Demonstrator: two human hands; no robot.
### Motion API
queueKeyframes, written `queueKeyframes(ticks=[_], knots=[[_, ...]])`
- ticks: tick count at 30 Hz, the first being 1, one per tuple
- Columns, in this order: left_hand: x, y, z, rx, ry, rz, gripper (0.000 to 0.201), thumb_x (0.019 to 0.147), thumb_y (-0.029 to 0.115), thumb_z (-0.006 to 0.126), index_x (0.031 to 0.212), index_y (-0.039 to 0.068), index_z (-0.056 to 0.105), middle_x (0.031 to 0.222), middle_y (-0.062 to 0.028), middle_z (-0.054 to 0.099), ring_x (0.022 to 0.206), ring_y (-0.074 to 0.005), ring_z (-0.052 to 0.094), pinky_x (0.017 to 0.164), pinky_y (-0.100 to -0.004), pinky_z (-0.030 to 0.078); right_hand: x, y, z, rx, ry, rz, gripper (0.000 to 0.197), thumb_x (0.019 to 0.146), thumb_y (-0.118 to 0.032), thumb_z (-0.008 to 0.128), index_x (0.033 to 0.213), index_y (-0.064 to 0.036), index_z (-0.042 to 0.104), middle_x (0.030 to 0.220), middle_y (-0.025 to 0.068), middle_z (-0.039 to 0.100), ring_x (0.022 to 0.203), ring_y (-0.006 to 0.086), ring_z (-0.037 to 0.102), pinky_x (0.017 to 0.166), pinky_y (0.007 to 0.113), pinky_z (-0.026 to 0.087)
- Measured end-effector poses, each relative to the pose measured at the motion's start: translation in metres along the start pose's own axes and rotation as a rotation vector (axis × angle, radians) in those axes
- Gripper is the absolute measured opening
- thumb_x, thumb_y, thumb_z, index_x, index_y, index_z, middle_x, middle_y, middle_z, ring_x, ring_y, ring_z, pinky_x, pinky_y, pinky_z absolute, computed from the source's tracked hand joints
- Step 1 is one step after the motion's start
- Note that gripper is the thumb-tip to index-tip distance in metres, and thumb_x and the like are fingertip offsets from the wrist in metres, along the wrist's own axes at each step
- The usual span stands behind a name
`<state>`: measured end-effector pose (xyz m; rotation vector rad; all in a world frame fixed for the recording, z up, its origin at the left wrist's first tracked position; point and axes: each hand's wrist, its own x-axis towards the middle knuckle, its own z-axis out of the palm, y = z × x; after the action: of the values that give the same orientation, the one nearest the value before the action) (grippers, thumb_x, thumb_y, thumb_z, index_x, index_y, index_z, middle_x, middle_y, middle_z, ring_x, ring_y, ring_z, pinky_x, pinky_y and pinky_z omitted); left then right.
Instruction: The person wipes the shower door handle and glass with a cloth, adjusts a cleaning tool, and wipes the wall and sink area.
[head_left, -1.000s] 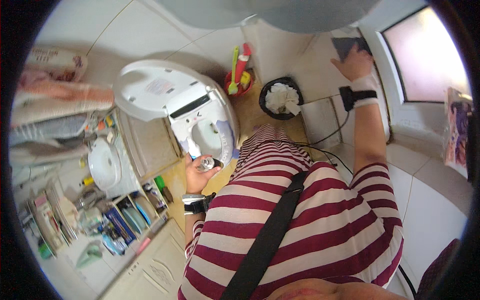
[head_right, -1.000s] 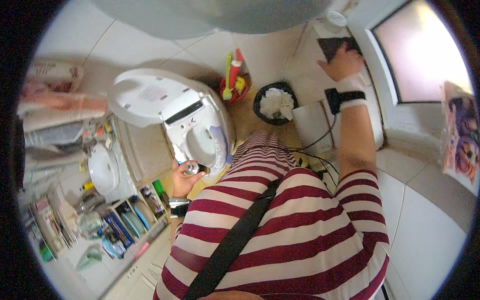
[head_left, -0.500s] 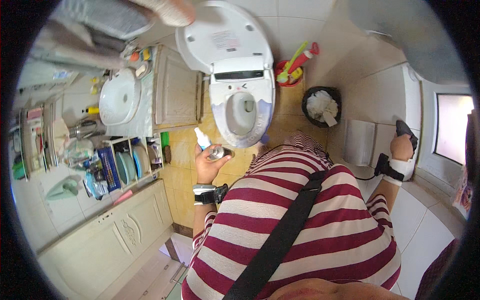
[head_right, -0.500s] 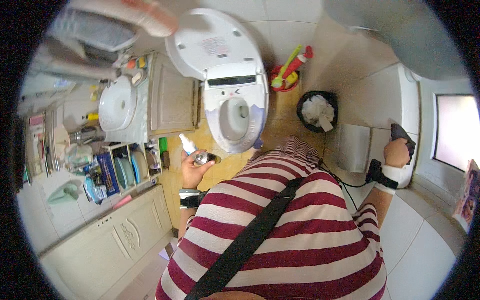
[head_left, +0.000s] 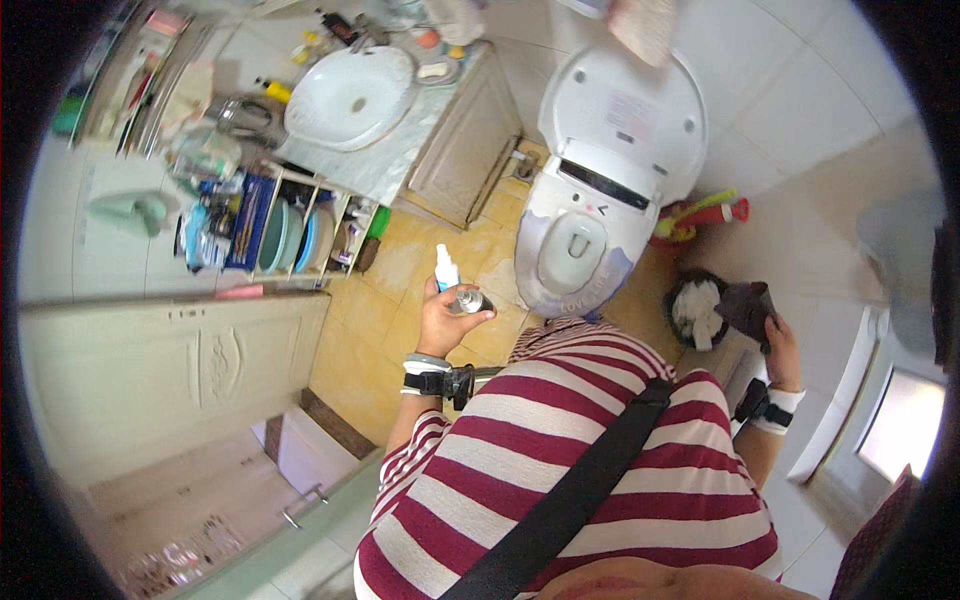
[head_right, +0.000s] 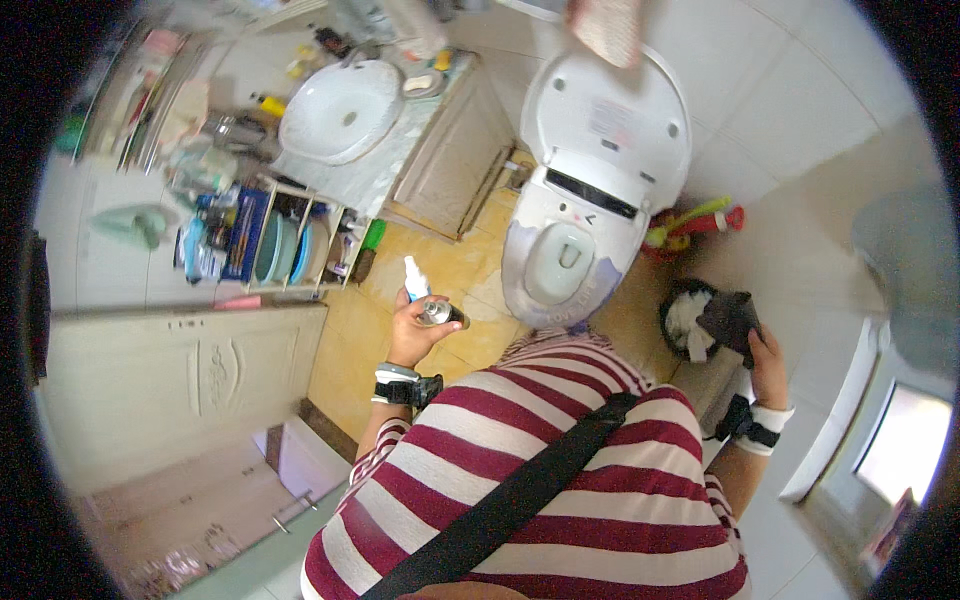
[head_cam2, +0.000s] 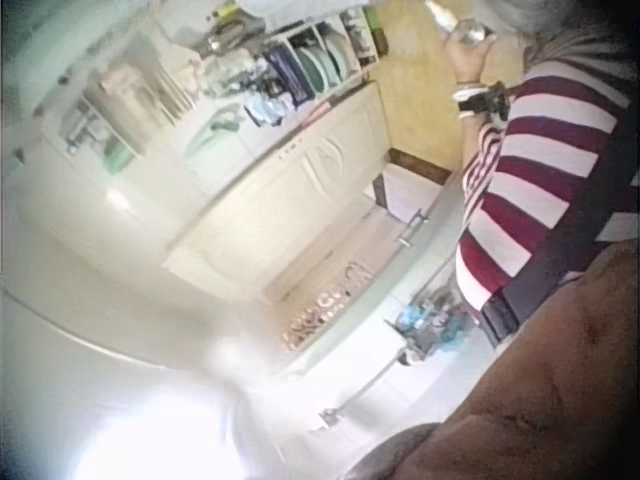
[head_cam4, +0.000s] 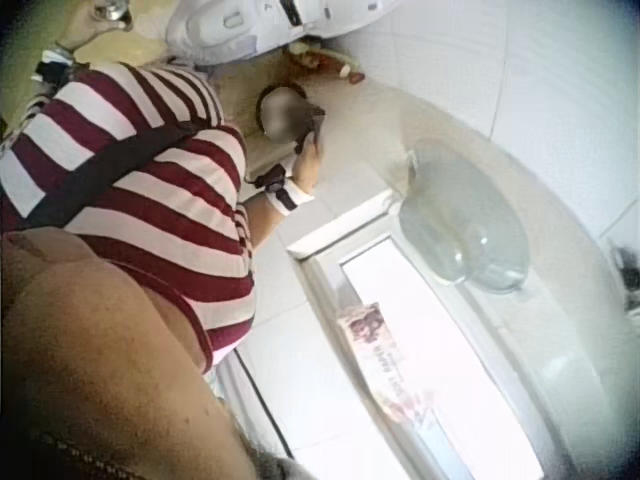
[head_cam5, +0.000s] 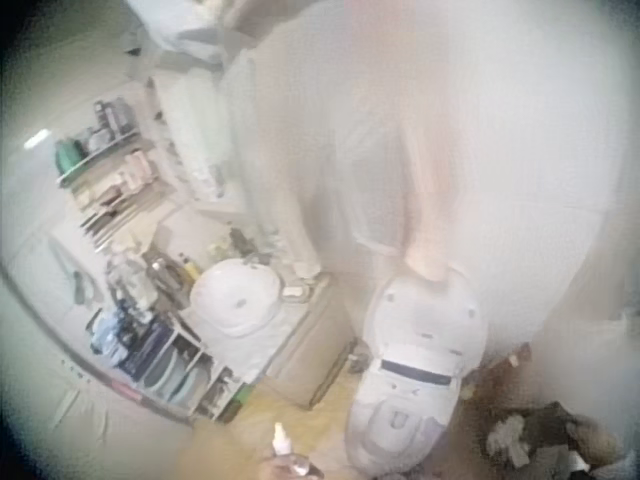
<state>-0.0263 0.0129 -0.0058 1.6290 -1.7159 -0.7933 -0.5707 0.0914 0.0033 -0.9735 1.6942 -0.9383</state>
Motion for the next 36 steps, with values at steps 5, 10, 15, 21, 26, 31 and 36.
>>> queueKeyframes(ticks=[5,10,15,21,26,31,36], knots=[[-0.033,-0.016,-0.005,0.011,0.078,-0.142,0.045,0.051,0.023,0.087,0.088,0.007,0.069,0.106,-0.0136,0.049,0.1,-0.0299,0.049,0.088,-0.0392,0.042,0.055,0.002,0.031,0.436,-0.052,0.186,0.045,0.09,-0.029,0.054,0.119,0.0049,0.049,0.113,0.0103,0.057,0.102,0.0187,0.054,0.088,0.029,0.042],[-0.05,-0.023,-0.027,0.007,0.135,-0.186,0.043,0.051,0.024,0.087,0.086,0.007,0.069,0.101,-0.0138,0.051,0.098,-0.0289,0.048,0.087,-0.04,0.041,0.076,-0.027,0.089,0.348,-0.217,0.135,0.048,0.09,-0.03,0.056,0.123,0.0044,0.047,0.116,0.0095,0.055,0.101,0.0175,0.052,0.09,0.029,0.039],[-0.044,-0.035,-0.048,-0.069,0.238,-0.199,0.041,0.053,0.02,0.087,0.085,0.004,0.067,0.101,-0.0105,0.047,0.094,-0.0246,0.049,0.084,-0.0359,0.043,0.083,-0.036,0.125,0.292,-0.263,0.136,0.042,0.092,-0.029,0.052,0.119,0.0031,0.05,0.108,0.0054,0.058,0.097,0.016,0.053,0.088,0.028,0.041],[-0.021,-0.081,-0.082,-0.09,0.203,-0.235,0.04,0.057,0.019,0.086,0.089,0.003,0.067,0.106,-0.0121,0.048,0.1,-0.026,0.048,0.086,-0.0362,0.042,0.101,-0.033,0.154,0.355,-0.146,0.093,0.042,0.092,-0.033,0.051,0.116,0.0022,0.052,0.106,0.0074,0.059,0.093,0.0172,0.056,0.084,0.028,0.044],[0.004,-0.138,-0.126,-0.097,0.175,-0.18,0.038,0.057,0.016,0.086,0.087,0.003,0.066,0.105,-0.0105,0.047,0.095,-0.0244,0.05,0.084,-0.0348,0.044,0.097,-0.068,0.223,0.285,-0.036,0.12,0.04,0.093,-0.035,0.048,0.11,0.0002,0.054,0.101,0.0075,0.061,0.092,0.0174,0.057,0.075,0.03,0.051],[0.027,-0.178,-0.176,-0.217,0.217,-0.169,0.037,0.056,0.016,0.086,0.084,0.003,0.066,0.097,-0.0097,0.051,0.091,-0.0223,0.052,0.079,-0.0339,0.045,0.121,-0.072,0.286,0.174,-0.166,0.109,0.042,0.093,-0.037,0.047,0.12,-0.0041,0.05,0.11,0.0053,0.059,0.095,0.0142,0.058,0.076,0.03,0.051],[0.042,-0.205,-0.222,-0.171,0.166,-0.223,0.036,0.057,0.014,0.085,0.085,0.003,0.065,0.098,-0.0084,0.049,0.088,-0.0206,0.053,0.078,-0.0322,0.046,0.12,-0.109,0.35,0.208,-0.196,0.116,0.04,0.095,-0.031,0.046,0.116,0.0017,0.055,0.106,0.0059,0.061,0.091,0.0135,0.056,0.082,0.024,0.042]])
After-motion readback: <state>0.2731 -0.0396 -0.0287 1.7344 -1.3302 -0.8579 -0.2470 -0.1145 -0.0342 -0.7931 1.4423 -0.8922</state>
